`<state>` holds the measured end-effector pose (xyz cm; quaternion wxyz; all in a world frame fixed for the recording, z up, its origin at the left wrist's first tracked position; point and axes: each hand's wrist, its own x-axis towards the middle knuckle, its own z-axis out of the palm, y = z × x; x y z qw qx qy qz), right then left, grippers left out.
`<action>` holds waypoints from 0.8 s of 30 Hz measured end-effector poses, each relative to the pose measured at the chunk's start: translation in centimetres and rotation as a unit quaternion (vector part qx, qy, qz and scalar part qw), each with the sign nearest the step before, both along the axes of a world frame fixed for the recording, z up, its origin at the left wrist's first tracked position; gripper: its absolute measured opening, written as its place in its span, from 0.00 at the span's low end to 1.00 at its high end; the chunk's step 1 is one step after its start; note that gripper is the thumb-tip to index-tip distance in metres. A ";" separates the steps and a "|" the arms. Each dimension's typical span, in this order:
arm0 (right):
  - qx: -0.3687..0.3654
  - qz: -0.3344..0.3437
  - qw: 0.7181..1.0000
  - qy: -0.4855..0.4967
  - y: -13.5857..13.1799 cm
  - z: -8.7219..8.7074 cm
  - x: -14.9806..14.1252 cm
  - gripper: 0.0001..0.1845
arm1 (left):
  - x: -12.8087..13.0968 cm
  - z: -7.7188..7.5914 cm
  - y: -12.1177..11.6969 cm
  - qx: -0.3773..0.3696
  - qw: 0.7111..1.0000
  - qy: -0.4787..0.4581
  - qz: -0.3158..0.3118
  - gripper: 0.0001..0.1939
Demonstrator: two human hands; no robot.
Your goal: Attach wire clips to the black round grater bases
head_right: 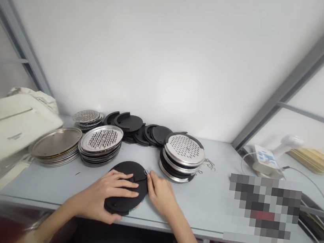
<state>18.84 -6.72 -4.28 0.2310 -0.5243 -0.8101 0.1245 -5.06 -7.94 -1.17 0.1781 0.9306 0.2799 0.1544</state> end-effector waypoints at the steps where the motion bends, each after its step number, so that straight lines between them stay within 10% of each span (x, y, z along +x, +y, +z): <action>1: -0.002 0.002 1.000 0.000 0.0 0.0 0.0 0.15 | 0.0 0.0 0.0 0.000 1.000 0.002 0.001 0.36; 24: -0.003 -0.007 1.000 -0.006 -0.1 0.1 0.0 0.13 | 0.1 -0.2 -0.1 0.022 1.000 0.009 0.010 0.36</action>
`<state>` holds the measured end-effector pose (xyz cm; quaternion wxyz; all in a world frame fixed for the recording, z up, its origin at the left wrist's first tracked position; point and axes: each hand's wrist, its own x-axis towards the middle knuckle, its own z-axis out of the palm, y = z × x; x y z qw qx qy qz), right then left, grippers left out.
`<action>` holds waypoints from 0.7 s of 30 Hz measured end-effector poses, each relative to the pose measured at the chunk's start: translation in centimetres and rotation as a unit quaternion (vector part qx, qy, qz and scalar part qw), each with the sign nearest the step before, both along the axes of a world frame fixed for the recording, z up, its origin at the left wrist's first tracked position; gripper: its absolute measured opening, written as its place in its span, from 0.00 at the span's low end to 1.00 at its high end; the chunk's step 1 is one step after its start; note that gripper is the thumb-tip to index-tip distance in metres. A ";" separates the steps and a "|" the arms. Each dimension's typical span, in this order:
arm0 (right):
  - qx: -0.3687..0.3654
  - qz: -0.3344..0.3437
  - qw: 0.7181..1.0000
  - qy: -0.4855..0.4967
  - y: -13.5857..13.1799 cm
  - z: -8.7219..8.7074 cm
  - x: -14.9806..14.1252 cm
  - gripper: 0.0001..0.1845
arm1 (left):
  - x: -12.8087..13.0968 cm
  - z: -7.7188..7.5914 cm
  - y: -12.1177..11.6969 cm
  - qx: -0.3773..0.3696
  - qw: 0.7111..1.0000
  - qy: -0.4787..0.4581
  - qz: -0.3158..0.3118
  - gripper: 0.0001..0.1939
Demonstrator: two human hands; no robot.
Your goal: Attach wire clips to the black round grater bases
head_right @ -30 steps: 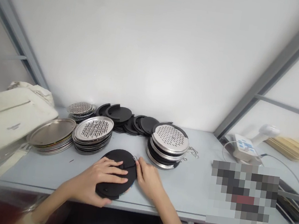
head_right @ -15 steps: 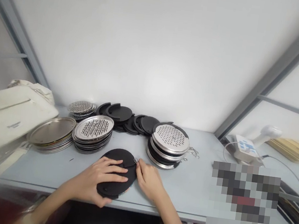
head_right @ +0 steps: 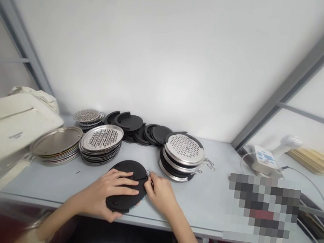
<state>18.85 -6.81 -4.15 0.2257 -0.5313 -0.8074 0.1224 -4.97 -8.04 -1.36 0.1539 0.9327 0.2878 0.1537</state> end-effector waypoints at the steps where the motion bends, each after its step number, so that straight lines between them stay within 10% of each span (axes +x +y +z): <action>1: 0.001 -0.002 1.000 -0.003 0.0 0.0 0.0 0.13 | 0.0 0.0 0.0 0.001 1.000 0.001 -0.001 0.36; 21: 0.006 -0.004 0.999 -0.040 0.1 -0.3 0.0 0.14 | -0.1 -0.2 0.0 0.007 1.000 0.009 0.000 0.36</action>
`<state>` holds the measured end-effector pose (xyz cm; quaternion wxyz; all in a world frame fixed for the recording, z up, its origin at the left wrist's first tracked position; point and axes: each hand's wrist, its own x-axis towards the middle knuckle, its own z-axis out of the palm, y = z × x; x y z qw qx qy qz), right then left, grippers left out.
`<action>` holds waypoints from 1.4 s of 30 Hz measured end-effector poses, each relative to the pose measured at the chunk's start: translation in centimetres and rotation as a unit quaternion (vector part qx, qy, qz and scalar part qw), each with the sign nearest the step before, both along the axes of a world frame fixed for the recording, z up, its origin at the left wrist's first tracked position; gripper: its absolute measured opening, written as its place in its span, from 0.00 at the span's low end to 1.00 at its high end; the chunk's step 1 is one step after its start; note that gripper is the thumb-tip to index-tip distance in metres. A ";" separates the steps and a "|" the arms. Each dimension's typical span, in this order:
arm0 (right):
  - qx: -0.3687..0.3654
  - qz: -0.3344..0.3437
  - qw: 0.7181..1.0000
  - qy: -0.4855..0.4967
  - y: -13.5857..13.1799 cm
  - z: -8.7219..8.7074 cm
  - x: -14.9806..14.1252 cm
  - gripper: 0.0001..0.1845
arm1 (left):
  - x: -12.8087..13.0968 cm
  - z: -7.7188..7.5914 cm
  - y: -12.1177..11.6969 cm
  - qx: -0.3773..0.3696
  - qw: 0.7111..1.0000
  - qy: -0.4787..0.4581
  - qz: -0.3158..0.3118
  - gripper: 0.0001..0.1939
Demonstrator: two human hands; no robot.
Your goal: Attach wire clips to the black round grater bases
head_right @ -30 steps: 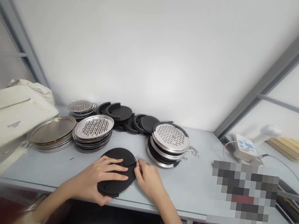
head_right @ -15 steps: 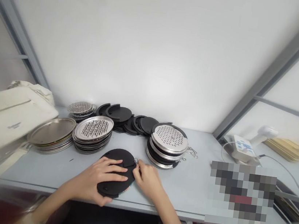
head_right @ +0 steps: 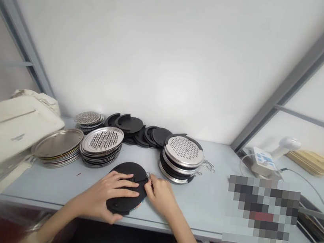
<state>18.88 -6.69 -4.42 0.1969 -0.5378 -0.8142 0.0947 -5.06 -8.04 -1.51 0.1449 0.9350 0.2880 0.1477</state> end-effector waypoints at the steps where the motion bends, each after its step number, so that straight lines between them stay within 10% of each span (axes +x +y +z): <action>1: 0.000 0.000 1.000 0.001 0.0 0.0 0.0 0.14 | 0.0 0.0 0.0 -0.001 1.000 0.000 0.000 0.36; 42: 0.100 -0.011 0.987 -0.124 -0.1 -0.9 -0.1 0.16 | 0.2 -0.5 -0.4 0.034 0.999 0.004 0.025 0.37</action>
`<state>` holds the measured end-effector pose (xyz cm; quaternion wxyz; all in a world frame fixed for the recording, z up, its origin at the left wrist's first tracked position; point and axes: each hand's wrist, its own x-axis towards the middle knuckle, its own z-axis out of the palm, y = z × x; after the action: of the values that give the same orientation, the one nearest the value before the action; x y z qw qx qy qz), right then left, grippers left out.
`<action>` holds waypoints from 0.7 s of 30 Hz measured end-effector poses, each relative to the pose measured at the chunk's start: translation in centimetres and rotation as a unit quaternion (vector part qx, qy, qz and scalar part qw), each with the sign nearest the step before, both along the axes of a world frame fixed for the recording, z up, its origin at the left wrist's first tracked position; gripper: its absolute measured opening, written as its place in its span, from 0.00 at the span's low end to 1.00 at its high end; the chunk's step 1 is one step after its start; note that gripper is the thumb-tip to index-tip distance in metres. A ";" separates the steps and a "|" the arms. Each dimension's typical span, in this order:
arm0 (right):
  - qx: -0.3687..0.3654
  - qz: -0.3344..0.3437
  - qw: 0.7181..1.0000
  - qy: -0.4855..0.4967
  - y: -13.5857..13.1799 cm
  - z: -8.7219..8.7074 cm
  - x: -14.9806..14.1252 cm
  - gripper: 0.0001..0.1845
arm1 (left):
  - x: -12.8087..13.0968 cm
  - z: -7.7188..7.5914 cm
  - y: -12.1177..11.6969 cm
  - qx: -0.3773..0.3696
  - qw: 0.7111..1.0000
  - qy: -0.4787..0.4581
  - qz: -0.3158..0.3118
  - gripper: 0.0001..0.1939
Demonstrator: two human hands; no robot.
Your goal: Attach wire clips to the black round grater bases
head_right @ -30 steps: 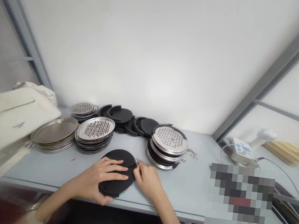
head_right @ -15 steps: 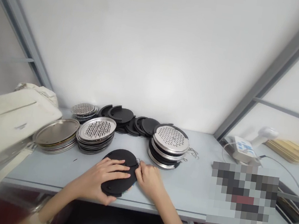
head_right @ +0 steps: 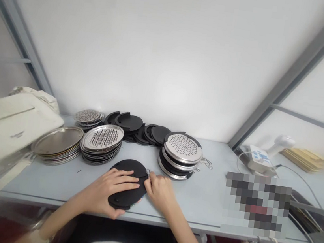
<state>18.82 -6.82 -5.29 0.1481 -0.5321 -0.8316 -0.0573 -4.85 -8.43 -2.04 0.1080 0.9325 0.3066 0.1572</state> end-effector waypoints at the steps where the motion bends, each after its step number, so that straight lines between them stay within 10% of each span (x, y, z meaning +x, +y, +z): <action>1: 0.003 -0.003 1.000 0.004 0.0 0.0 0.0 0.15 | 0.0 0.0 0.0 0.004 1.000 -0.001 -0.001 0.37; 21: 0.024 -0.006 1.000 0.016 -0.4 0.1 -0.3 0.15 | 0.1 -0.3 0.4 0.020 0.999 -0.028 0.009 0.38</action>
<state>18.54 -7.18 -5.23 0.1739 -0.5341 -0.8244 -0.0701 -4.78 -8.04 -2.32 0.0967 0.9269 0.3087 0.1903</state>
